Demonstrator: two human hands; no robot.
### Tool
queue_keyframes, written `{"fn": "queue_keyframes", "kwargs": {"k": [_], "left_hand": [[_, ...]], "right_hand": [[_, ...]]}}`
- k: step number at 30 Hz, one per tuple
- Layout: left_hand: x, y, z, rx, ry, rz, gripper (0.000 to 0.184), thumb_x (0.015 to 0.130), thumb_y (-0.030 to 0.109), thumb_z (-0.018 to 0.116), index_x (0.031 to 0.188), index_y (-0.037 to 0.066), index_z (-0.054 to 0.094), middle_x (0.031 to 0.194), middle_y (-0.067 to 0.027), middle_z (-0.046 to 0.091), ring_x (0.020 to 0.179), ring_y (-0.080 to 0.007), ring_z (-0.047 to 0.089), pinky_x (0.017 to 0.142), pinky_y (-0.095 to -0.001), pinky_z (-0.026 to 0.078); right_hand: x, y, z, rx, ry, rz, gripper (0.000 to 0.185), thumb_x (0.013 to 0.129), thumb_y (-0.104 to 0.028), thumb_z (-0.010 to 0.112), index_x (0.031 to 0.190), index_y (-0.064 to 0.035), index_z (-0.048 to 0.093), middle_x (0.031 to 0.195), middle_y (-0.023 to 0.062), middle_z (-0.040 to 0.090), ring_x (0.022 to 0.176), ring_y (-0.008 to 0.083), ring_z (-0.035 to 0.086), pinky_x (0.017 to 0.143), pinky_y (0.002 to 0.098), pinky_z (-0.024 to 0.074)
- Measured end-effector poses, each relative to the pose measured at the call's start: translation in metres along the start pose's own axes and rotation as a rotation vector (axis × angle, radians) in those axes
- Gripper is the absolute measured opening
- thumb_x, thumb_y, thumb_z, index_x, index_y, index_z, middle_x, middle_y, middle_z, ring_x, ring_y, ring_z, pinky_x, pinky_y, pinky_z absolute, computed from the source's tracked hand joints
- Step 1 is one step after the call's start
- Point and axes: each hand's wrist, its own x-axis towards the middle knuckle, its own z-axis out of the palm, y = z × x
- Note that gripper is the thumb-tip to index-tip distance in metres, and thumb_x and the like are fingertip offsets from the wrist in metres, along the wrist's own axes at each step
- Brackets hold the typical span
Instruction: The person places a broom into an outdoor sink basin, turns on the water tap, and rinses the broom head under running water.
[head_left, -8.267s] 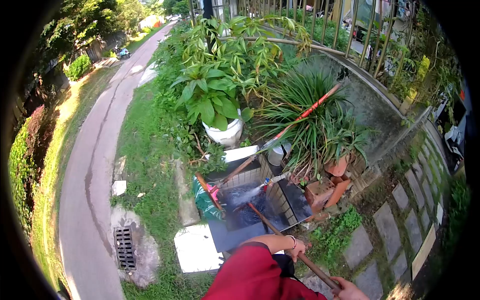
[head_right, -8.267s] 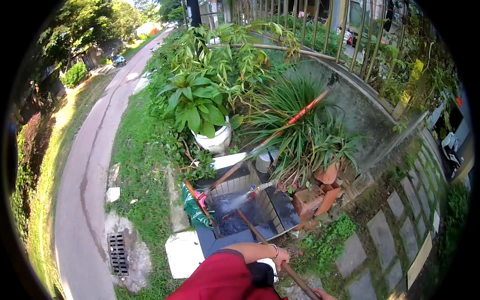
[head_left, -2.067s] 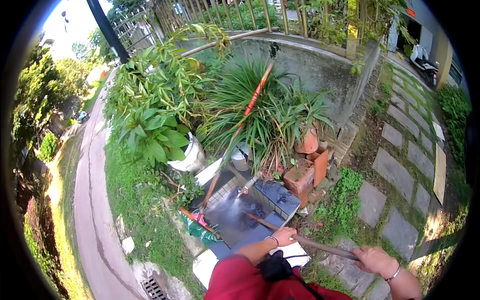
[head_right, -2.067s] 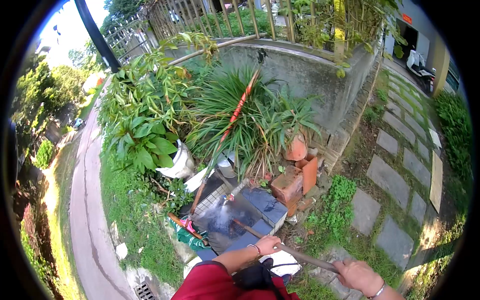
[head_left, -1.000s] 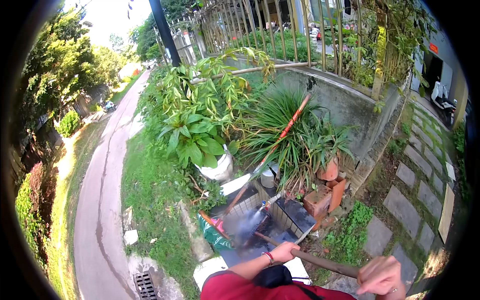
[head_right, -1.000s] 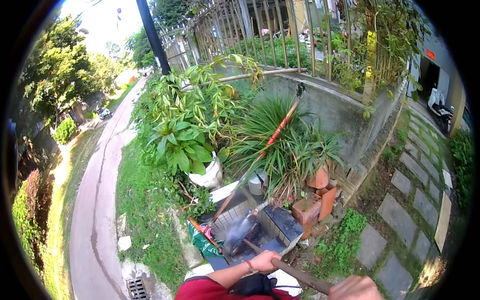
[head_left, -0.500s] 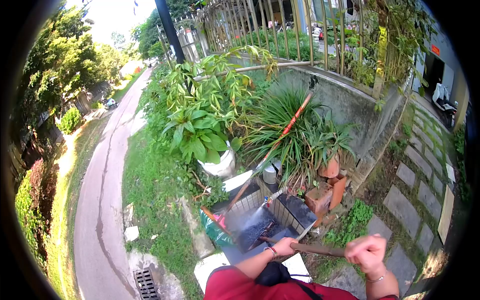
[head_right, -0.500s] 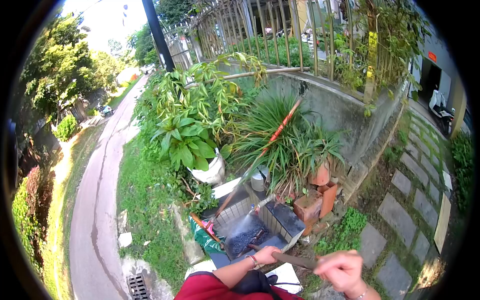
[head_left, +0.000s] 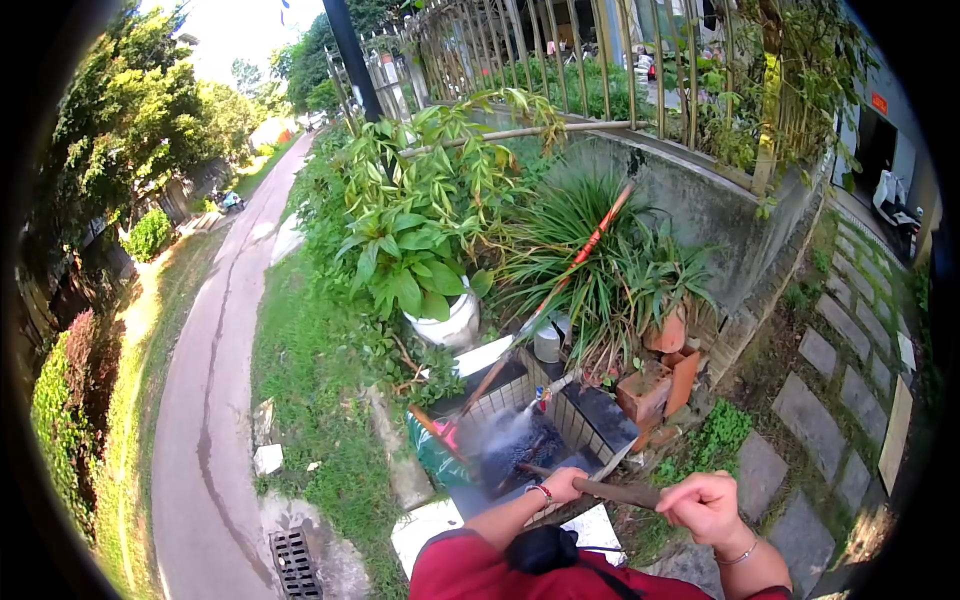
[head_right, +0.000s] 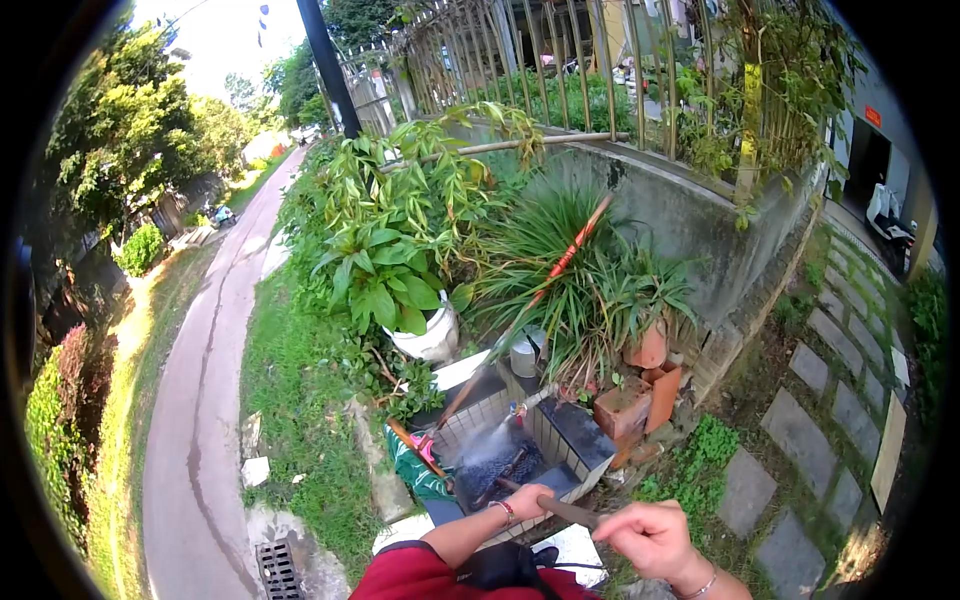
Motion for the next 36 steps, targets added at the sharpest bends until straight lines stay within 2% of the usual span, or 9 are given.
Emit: {"fn": "queue_keyframes", "kwargs": {"k": [4, 7, 12, 14, 20, 24, 28, 32, 36], "left_hand": [[0.003, 0.050, -0.016, -0.038, 0.025, 0.039, 0.010, 0.067, 0.011, 0.064, 0.075, 0.006, 0.060, 0.077, -0.0149, 0.062, 0.081, -0.0367, 0.062, 0.071, -0.0461, 0.048], [-0.006, 0.088, -0.022, -0.075, 0.010, 0.069, 0.013, 0.067, 0.011, 0.065, 0.077, 0.005, 0.061, 0.077, -0.0151, 0.062, 0.082, -0.0374, 0.062, 0.071, -0.0465, 0.048], [-0.002, 0.030, -0.011, -0.041, -0.020, -0.003, 0.019, 0.068, 0.008, 0.062, 0.086, 0.009, 0.069, 0.082, -0.0165, 0.066, 0.082, -0.0376, 0.064, 0.072, -0.0457, 0.050], [0.008, 0.022, -0.005, -0.009, -0.049, -0.015, 0.019, 0.067, 0.008, 0.063, 0.085, 0.009, 0.069, 0.082, -0.0161, 0.066, 0.083, -0.0373, 0.064, 0.073, -0.0460, 0.050], [-0.009, 0.101, -0.031, -0.011, 0.057, 0.091, 0.012, 0.067, 0.011, 0.064, 0.073, 0.003, 0.059, 0.077, -0.0156, 0.062, 0.077, -0.0380, 0.062, 0.068, -0.0456, 0.048], [0.001, 0.008, 0.003, 0.019, 0.103, 0.079, 0.011, 0.067, 0.011, 0.064, 0.074, 0.004, 0.059, 0.078, -0.0144, 0.063, 0.081, -0.0370, 0.062, 0.071, -0.0462, 0.048], [0.012, 0.024, -0.003, 0.012, 0.051, 0.093, 0.012, 0.066, 0.010, 0.062, 0.077, 0.004, 0.062, 0.078, -0.0154, 0.063, 0.082, -0.0377, 0.062, 0.073, -0.0453, 0.049], [0.002, 0.097, -0.018, -0.062, -0.034, 0.072, 0.013, 0.066, 0.008, 0.060, 0.078, 0.003, 0.061, 0.077, -0.0178, 0.063, 0.080, -0.0390, 0.062, 0.069, -0.0465, 0.048], [0.004, 0.076, -0.010, -0.114, 0.047, 0.065, 0.011, 0.067, 0.008, 0.060, 0.077, 0.004, 0.061, 0.077, -0.0174, 0.063, 0.080, -0.0389, 0.062, 0.069, -0.0466, 0.048]], "right_hand": [[-0.001, -0.046, -0.024, 0.412, 0.129, -0.004, 0.015, 0.085, 0.013, 0.054, 0.076, 0.0053, 0.063, 0.056, 0.0088, 0.060, 0.045, 0.0113, 0.053, 0.041, 0.0234, 0.0402], [0.006, -0.075, -0.032, 0.393, 0.036, -0.379, 0.015, 0.087, 0.011, 0.056, 0.075, 0.0043, 0.063, 0.053, 0.0093, 0.058, 0.038, 0.0132, 0.047, 0.035, 0.0263, 0.0371], [0.005, 0.001, -0.003, 0.222, 0.052, -0.110, 0.017, 0.087, 0.014, 0.050, 0.080, 0.0047, 0.063, 0.054, 0.0056, 0.058, 0.042, 0.0093, 0.047, 0.038, 0.0248, 0.0341], [0.005, -0.001, -0.006, 0.429, 0.154, 0.030, 0.018, 0.086, 0.014, 0.050, 0.081, 0.0043, 0.064, 0.055, 0.0065, 0.059, 0.042, 0.0095, 0.048, 0.039, 0.0234, 0.0341], [0.003, -0.066, -0.039, 0.365, -0.041, -0.422, 0.016, 0.085, 0.013, 0.055, 0.078, 0.0033, 0.065, 0.060, 0.0117, 0.063, 0.041, 0.0130, 0.049, 0.037, 0.0258, 0.0371], [0.003, 0.004, -0.006, 0.264, 0.036, -0.163, 0.012, 0.084, 0.012, 0.057, 0.080, 0.0047, 0.065, 0.063, 0.0112, 0.064, 0.043, 0.0121, 0.050, 0.039, 0.0249, 0.0367], [-0.002, 0.000, -0.023, 0.459, 0.105, 0.058, 0.013, 0.085, 0.014, 0.055, 0.078, 0.0048, 0.063, 0.063, 0.0115, 0.063, 0.045, 0.0102, 0.050, 0.039, 0.0247, 0.0355], [0.002, -0.058, -0.041, 0.360, 0.000, -0.294, 0.015, 0.087, 0.011, 0.054, 0.076, 0.0052, 0.061, 0.048, 0.0081, 0.053, 0.038, 0.0119, 0.046, 0.035, 0.0271, 0.0356], [0.015, -0.021, -0.021, 0.542, 0.162, -0.248, 0.016, 0.087, 0.012, 0.053, 0.075, 0.0043, 0.060, 0.047, 0.0067, 0.051, 0.036, 0.0111, 0.042, 0.034, 0.0270, 0.0339]]}}
